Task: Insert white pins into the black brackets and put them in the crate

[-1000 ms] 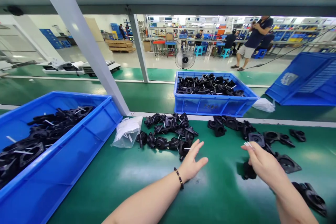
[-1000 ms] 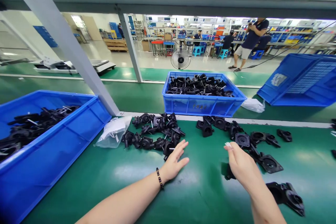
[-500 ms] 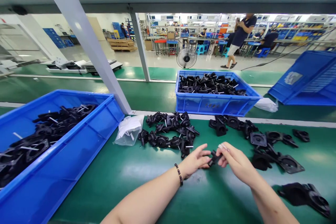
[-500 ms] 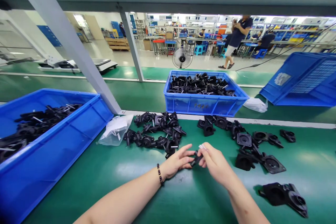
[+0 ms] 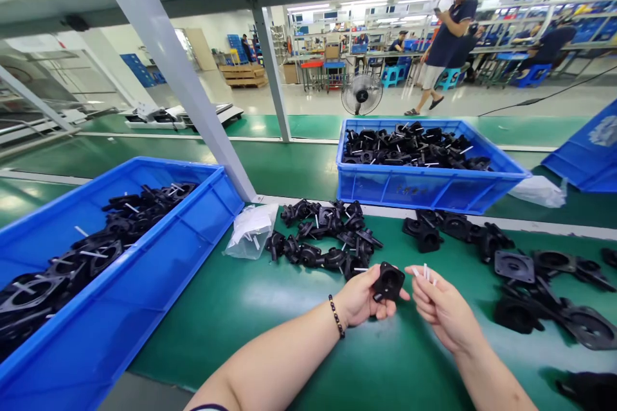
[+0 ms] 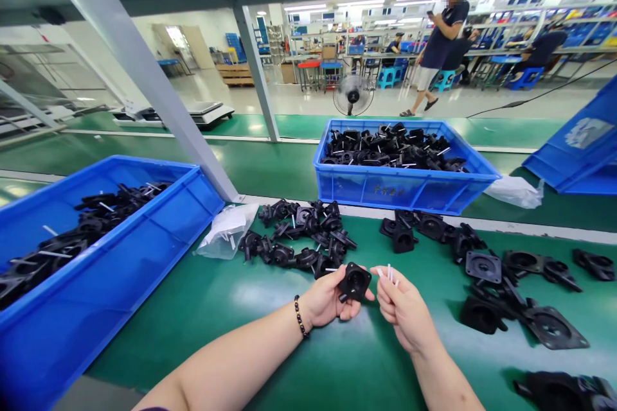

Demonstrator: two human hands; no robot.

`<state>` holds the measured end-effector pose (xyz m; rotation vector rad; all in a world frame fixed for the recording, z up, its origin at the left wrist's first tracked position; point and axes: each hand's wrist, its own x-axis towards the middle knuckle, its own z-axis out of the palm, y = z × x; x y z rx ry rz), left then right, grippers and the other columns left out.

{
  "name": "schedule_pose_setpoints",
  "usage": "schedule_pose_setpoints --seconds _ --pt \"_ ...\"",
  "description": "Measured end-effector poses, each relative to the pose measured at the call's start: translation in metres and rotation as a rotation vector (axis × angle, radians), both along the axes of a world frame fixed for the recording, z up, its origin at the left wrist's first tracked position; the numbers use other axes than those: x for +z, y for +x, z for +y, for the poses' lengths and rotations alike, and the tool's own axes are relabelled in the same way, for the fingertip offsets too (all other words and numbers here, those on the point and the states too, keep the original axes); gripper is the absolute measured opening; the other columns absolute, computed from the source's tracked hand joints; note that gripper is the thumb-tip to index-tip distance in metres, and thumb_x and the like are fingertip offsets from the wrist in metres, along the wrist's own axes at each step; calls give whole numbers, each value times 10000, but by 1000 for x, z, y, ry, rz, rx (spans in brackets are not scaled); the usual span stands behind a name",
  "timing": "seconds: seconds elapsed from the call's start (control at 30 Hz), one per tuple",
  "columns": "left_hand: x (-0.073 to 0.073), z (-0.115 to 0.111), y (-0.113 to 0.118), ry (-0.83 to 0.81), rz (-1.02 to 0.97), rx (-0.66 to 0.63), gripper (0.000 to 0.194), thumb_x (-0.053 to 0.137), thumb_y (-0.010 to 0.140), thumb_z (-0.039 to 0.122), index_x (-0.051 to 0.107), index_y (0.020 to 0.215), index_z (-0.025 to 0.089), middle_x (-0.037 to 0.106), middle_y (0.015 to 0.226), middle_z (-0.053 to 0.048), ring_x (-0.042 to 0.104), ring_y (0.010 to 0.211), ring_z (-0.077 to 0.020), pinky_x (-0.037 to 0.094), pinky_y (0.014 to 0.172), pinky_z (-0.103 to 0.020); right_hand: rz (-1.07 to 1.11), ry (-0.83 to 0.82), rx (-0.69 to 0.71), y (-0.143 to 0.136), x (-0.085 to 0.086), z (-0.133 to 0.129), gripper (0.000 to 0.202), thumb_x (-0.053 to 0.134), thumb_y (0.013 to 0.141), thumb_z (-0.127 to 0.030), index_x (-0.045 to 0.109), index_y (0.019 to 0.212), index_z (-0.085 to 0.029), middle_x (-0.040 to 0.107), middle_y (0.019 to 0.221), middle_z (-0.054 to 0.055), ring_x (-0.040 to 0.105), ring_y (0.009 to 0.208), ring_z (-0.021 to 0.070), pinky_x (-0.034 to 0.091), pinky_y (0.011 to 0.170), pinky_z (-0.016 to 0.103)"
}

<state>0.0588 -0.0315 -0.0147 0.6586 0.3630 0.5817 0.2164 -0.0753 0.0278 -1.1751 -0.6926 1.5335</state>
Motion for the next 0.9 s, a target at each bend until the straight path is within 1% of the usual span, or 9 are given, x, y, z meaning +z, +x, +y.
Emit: schedule_pose_setpoints --seconds 0.1,0.2,0.27,0.33,0.47,0.6,0.67,0.77,0.9 --pt "0 -1 1 -19 10 31 584 439 784 601 422 1166 159 661 911 -130 567 485 -120 326 363 -180 -15 0 14 -1 -3 1 342 708 668 -455 536 749 -170 306 490 -89 148 391 12 90 352 150" --pt "3 -2 0 -25 -7 39 543 442 794 572 427 1156 166 654 923 -122 575 506 -121 335 379 -183 -54 -5 35 -2 -2 1 388 710 651 -477 477 632 -167 277 471 -93 143 395 14 95 357 157" --pt "4 -2 0 -18 -14 46 516 462 792 548 431 1141 169 652 906 -107 579 513 -121 345 393 -185 -76 -13 58 -2 -2 -1 397 707 644 -493 481 632 -166 241 463 -103 134 398 19 94 364 164" --pt "5 -2 0 -6 -14 50 497 474 792 531 426 1131 170 651 833 -80 575 496 -120 361 407 -189 -108 -11 75 -2 -2 -2 401 703 636 -508 492 660 -168 225 461 -108 130 401 26 93 371 172" --pt "2 -2 2 13 -24 76 495 478 801 528 414 1121 156 613 676 -30 569 466 -124 382 410 -191 -223 15 108 -5 -4 -5 404 672 658 -532 478 674 -178 254 465 -99 153 399 40 107 377 186" --pt "-2 -3 3 25 -28 112 496 554 770 500 438 1097 146 591 706 -22 596 510 -132 388 409 -183 -304 81 142 -11 -5 -6 377 612 722 -532 531 680 -166 315 469 -71 165 398 50 106 373 206" --pt "-3 -3 4 37 -16 123 495 579 758 491 447 1085 144 589 741 -28 603 529 -132 390 411 -180 -304 100 154 -13 -5 -6 371 590 748 -520 534 652 -167 308 457 -68 157 392 52 101 366 215" --pt "-3 -4 4 57 3 119 523 597 745 499 449 1091 137 588 734 -33 603 534 -129 393 417 -177 -306 107 156 -14 -7 -4 376 583 758 -512 519 612 -171 288 430 -70 160 378 54 104 355 219" --pt "0 -5 3 83 21 118 535 608 738 499 455 1104 139 593 707 -29 598 531 -119 394 430 -175 -341 108 151 -14 -10 -3 370 575 758 -524 523 654 -172 349 436 -66 182 368 51 125 348 207"
